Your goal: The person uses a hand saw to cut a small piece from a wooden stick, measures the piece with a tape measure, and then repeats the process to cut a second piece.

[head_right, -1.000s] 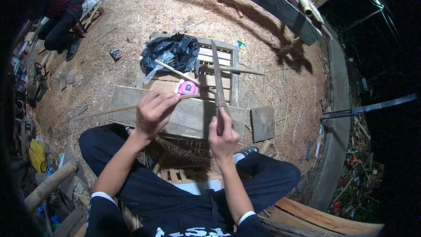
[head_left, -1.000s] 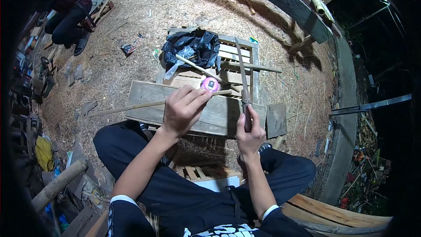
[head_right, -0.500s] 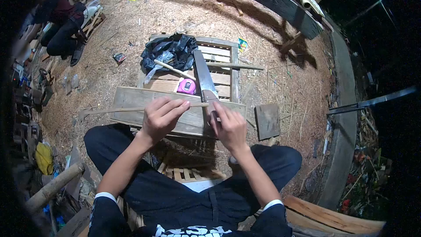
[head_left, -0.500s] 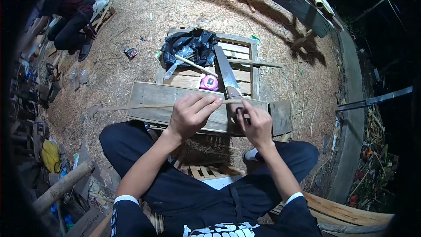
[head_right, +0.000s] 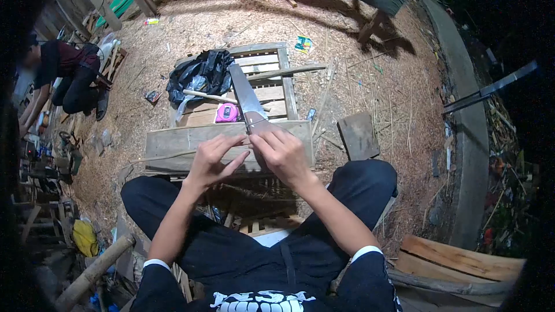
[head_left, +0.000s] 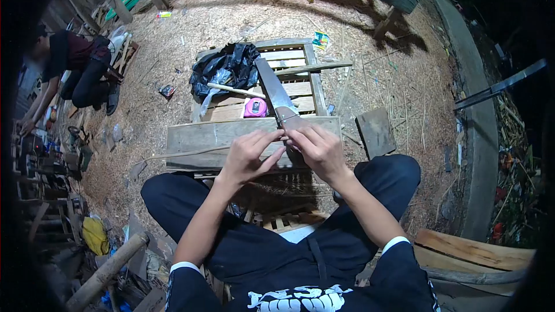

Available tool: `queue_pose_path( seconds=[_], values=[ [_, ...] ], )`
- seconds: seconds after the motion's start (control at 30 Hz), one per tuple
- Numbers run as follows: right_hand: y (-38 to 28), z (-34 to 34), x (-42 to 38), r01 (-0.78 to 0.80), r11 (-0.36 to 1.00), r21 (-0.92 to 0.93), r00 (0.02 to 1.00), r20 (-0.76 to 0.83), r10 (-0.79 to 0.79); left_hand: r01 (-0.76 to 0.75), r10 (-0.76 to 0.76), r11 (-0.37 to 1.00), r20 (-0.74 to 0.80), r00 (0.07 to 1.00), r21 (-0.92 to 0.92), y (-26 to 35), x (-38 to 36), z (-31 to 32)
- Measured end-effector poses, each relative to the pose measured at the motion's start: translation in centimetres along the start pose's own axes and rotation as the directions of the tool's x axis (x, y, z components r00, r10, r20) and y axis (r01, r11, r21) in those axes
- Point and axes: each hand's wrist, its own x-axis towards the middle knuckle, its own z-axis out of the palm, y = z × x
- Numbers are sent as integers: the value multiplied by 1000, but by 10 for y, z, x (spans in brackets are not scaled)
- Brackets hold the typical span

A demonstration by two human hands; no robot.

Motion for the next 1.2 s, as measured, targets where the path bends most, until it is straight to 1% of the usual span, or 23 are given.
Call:
queue_pose_path(
  seconds=[0.03, 0.1, 0.23, 0.33, 0.4, 0.53, 0.6, 0.7, 0.83, 1.0, 1.13, 1.2],
  values=[
    [-1, 1, 1, -7, 1000, 2, 1000, -5, 7, -3, 3, 1000, 8, 1000, 1, -3, -1, 0],
    [-3, 5, 2, 15, 1000, 17, 998, -66, -14, -4, 2, 999, 33, 999, 43, -9, -5, 0],
    [-6, 8, 1, 13, 1000, 19, 999, -33, -12, -2, -3, 997, 66, 998, 71, -12, -10, -5],
    [-6, 15, 1, -10, 999, 42, 1000, -22, 11, -2, -1, 996, 36, 999, 93, -15, -12, -2],
    [-6, 20, 0, -61, 994, 94, 996, -58, 66, 5, -8, 994, 24, 1000, 105, -13, -11, -2],
    [-10, 23, -1, -100, 990, 95, 992, -62, 106, 7, -8, 993, 11, 1000, 115, -12, -9, -6],
    [-12, 22, 1, -130, 987, 97, 989, -65, 136, -4, 4, 988, 6, 1000, 152, -12, -10, -6],
    [-12, 23, 2, -118, 987, 105, 987, -101, 128, 6, -6, 984, -1, 1000, 178, -10, -9, -6],
    [-13, 26, 1, -122, 986, 113, 986, -101, 134, 15, -12, 981, -15, 1000, 194, -11, -13, -3],
    [-14, 28, 3, -129, 982, 137, 980, -135, 147, 36, -23, 978, -66, 998, 207, -7, -13, 1],
    [-13, 30, 4, -125, 986, 113, 981, -134, 140, 52, -32, 983, -111, 993, 176, -5, -11, 4],
    [-13, 31, 4, -104, 990, 96, 980, -160, 119, 53, -30, 973, -104, 994, 227, -5, -12, 5]
  ],
)
